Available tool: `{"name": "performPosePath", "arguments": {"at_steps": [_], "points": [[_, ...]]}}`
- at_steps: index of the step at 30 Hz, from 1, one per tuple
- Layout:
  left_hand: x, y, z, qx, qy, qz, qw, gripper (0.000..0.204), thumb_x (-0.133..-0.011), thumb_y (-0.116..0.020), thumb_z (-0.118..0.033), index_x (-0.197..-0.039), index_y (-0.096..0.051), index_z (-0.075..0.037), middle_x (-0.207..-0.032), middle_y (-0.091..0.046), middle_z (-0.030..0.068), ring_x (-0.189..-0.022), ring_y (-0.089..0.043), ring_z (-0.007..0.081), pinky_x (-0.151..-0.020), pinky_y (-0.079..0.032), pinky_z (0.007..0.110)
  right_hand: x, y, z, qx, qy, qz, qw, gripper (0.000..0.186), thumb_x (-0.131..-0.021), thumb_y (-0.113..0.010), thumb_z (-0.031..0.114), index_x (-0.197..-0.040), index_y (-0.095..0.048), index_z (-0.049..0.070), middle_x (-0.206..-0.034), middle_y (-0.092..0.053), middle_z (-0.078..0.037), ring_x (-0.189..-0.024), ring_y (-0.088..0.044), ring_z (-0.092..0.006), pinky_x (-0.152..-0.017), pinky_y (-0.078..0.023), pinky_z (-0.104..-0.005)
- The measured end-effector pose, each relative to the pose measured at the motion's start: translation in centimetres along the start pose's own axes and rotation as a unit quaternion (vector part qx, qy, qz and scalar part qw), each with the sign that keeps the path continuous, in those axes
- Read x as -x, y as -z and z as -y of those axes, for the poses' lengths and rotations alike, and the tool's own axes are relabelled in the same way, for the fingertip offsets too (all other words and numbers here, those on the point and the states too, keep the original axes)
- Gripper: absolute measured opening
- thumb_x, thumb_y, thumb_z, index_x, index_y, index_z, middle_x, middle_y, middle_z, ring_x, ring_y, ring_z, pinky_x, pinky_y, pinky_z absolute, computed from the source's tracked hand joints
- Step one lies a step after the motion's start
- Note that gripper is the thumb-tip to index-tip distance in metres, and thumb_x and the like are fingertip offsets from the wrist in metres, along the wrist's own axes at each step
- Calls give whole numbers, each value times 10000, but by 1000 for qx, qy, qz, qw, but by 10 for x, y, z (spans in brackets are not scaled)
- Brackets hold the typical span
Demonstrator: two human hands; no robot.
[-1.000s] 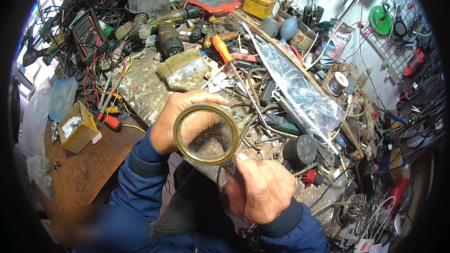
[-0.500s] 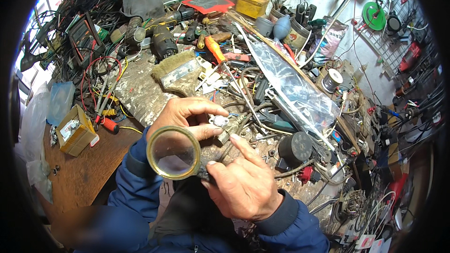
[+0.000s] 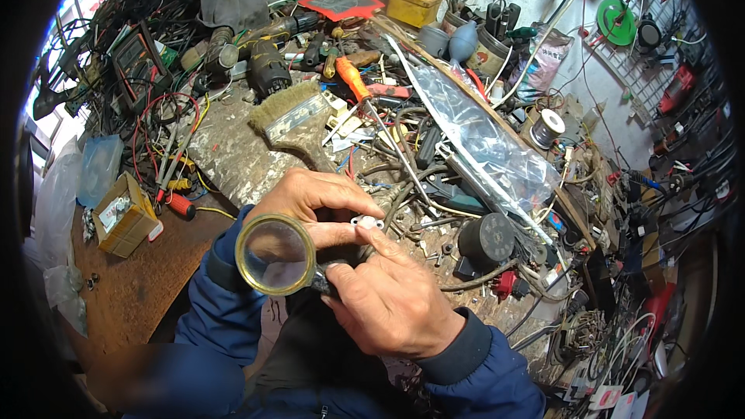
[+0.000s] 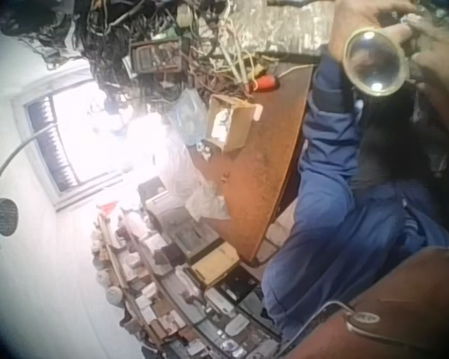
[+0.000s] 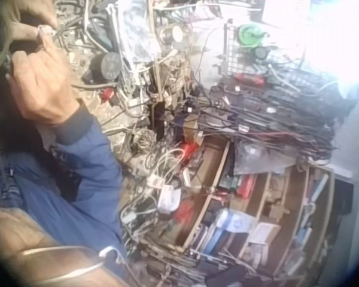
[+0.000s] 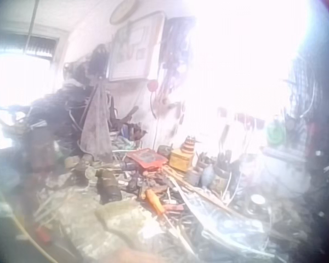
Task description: The person removes small cylindrical metal parts from a plastic bag, handles them by hand, and then uses a magnifying glass to closely view the parts. The person places the parts into a small cardboard box.
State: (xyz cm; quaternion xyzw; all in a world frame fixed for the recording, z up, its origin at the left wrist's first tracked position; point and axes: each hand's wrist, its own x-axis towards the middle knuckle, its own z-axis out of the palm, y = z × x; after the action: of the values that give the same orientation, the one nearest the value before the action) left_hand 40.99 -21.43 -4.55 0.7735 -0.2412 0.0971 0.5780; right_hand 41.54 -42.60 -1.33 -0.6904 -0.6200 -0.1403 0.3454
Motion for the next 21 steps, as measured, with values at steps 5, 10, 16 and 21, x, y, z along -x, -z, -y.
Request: {"name": "performPosePath", "arguments": {"at_steps": [5,10,16,21], "points": [[1,-1,-6,22,49,-8,999,275,-830,-775,-92,-1084,-742,8,-973,-736,142,-842,-719,218,-735,-565,323,-1,-2,-1,-7,7,6,1000,365,-747,-785,25,-1067,-626,-48,-679,-537,-71,-626,-611,-253,-989,-537,-510],[1,4,-8,10,61,-5,998,270,-830,-784,-36,-1087,-740,35,-991,-741,153,-898,-718,211,-786,-566,324,0,2,0,4,-6,-3,1000,362,-749,-782,23,-1067,-625,-49,-676,-527,-69,-621,-605,-256,-985,-540,-515],[1,-1,-3,-3,41,1,999,275,-815,-793,-29,-1076,-741,42,-989,-746,158,-897,-727,220,-788,-574,322,-1,-5,2,-3,5,4,1000,351,-746,-780,15,-1055,-626,-48,-690,-540,-83,-626,-607,-262,-986,-543,-513],[1,3,-2,-9,-14,3,1000,272,-806,-792,-49,-1056,-743,46,-995,-747,180,-918,-735,256,-814,-581,351,-5,3,1,7,-18,-4,1000,340,-753,-775,0,-1054,-626,-51,-715,-587,-103,-643,-633,-264,-971,-552,-518]]}}
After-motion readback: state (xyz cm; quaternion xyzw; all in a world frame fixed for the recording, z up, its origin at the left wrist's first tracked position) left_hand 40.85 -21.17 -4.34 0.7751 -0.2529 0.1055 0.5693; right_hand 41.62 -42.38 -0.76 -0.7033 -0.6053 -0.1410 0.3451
